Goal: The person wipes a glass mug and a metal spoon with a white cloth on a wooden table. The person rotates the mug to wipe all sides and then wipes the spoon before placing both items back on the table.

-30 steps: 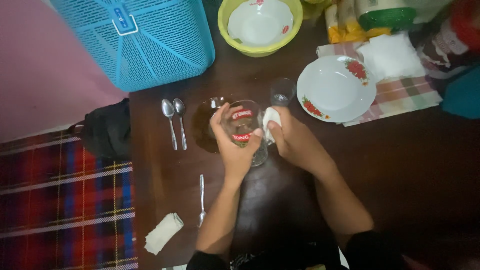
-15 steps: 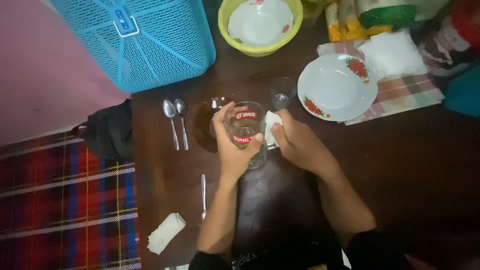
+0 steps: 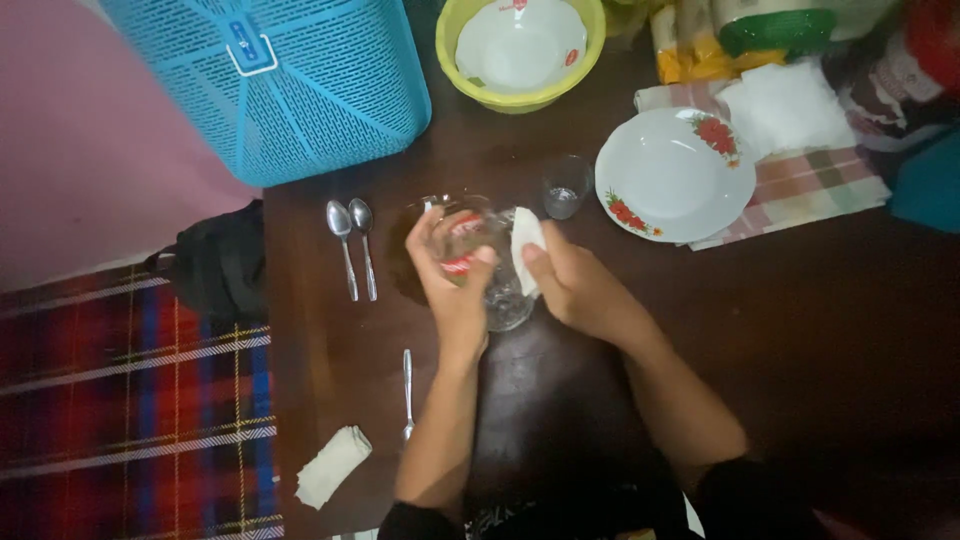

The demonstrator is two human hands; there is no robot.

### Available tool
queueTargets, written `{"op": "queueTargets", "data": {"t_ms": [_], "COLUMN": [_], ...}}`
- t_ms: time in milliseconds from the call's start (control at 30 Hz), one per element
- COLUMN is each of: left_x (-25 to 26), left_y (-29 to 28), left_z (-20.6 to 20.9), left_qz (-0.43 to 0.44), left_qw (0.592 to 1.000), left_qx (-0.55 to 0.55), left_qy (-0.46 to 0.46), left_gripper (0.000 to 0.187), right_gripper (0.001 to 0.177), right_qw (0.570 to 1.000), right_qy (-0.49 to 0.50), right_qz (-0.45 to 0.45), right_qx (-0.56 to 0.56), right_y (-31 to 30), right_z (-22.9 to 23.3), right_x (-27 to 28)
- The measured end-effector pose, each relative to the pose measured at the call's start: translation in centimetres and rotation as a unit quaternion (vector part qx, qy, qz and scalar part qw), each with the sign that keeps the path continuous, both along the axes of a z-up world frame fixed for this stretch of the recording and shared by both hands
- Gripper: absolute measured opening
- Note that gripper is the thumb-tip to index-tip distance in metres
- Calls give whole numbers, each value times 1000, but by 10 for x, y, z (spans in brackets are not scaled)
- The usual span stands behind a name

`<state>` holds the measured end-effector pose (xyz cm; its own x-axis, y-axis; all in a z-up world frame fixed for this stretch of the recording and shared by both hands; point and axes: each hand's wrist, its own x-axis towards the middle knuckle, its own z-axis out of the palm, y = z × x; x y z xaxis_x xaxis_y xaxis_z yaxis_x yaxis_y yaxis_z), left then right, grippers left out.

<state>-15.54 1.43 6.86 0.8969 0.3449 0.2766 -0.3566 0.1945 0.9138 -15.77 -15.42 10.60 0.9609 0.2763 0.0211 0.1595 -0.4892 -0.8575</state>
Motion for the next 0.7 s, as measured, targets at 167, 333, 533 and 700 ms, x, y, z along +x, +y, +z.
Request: {"op": "queueTargets", "data": {"t_ms": [167,333,533,700], "left_x": [2,-4,-12,-12], "left_y": [1,1,3,-4], "left_z": [-1,4,13,18], "left_qz": [46,18,-129,-190], "left_qw": [997,1000,990,982], "left_qx": [-61,1,45,12], "left_qy": [26,21,30,-13], "left_gripper": [78,81,99,115], "right_gripper": [30,35,44,54], "right_qw": [997,999,989,971], "right_qy": [-65,-24,-31,-35], "right_qz": [29,-17,-119,-123], "right_qx": [-17,42,86,204], "right_y": [8,7,-8,-29], "right_z": [-24,-5,-29,-56], "right_x": [6,2,19,24]}}
